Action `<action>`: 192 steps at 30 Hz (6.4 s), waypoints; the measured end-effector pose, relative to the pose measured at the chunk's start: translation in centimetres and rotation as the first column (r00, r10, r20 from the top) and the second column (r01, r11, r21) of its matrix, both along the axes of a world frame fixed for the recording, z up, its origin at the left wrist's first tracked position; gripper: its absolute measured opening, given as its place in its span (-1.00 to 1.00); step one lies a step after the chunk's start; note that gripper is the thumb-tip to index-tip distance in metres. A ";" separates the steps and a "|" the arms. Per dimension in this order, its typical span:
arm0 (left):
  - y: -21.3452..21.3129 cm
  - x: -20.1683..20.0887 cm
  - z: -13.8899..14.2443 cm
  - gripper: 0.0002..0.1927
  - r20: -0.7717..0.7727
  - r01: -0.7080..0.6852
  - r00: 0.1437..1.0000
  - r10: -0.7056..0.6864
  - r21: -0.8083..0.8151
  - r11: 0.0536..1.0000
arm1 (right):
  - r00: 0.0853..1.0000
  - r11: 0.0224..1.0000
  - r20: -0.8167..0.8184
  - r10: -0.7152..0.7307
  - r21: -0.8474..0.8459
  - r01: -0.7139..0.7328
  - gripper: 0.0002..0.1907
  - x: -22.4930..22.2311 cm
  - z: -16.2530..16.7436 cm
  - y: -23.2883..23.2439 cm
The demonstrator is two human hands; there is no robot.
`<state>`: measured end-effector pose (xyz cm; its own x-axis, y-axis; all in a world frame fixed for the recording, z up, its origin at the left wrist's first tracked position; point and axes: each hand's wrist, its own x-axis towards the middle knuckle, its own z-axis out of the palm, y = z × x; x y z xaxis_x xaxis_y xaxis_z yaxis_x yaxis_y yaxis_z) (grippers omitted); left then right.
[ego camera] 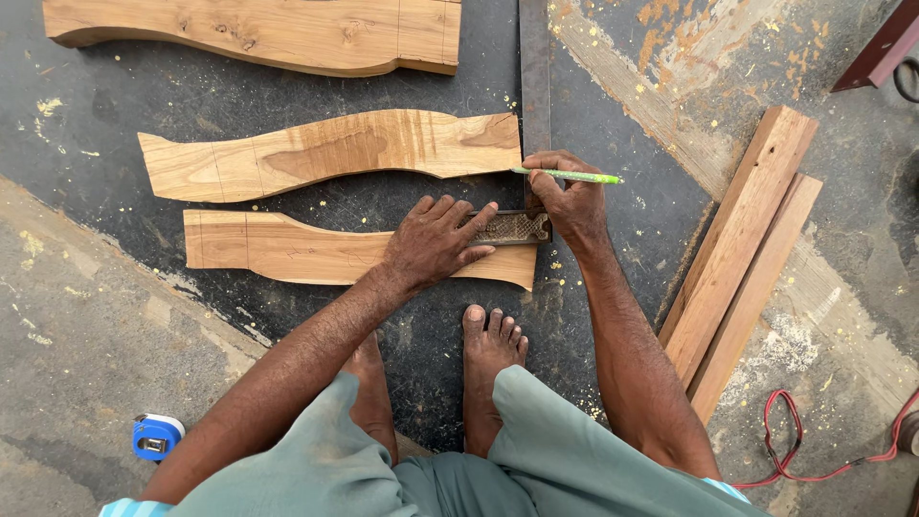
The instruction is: The person kneels on the workshop floor marking curved wooden furniture parts with a green pencil. They measure pieces with a folding ruler, align a try square and a rasp against the wood to guide straight lines, reposition each piece, and stack the marked parts together.
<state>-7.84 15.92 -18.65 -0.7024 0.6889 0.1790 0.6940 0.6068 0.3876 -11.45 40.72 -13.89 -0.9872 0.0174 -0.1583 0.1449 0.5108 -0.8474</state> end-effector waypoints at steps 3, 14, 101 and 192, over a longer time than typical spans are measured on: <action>-0.1 0.0 0.2 -0.30 -0.001 0.001 1.000 -0.001 -0.002 1.000 | 0.998 0.998 0.052 -0.036 -0.041 0.038 -0.81 0.0 0.0 0.0; -0.2 0.1 0.4 -0.30 0.003 0.003 1.000 -0.003 -0.007 1.000 | 0.995 0.999 0.090 -0.034 0.038 0.031 -0.79 -0.2 0.4 -0.2; -1.6 -10.7 1.5 -0.18 0.241 0.119 0.964 -0.110 -0.027 0.992 | 0.742 0.672 0.501 0.445 0.361 -0.647 -0.64 -11.1 5.9 -4.1; 2.7 -4.6 1.4 -0.60 0.962 -0.915 -0.205 -0.179 -0.124 0.383 | 0.655 0.594 -0.004 0.756 0.425 -0.683 -0.48 -4.7 -0.6 1.7</action>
<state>-12.40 18.59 -17.28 -0.5488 0.2273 -0.8044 -0.8319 -0.2429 0.4989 -16.14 42.41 -14.45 -0.7098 -0.6920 -0.1316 -0.5282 0.6465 -0.5505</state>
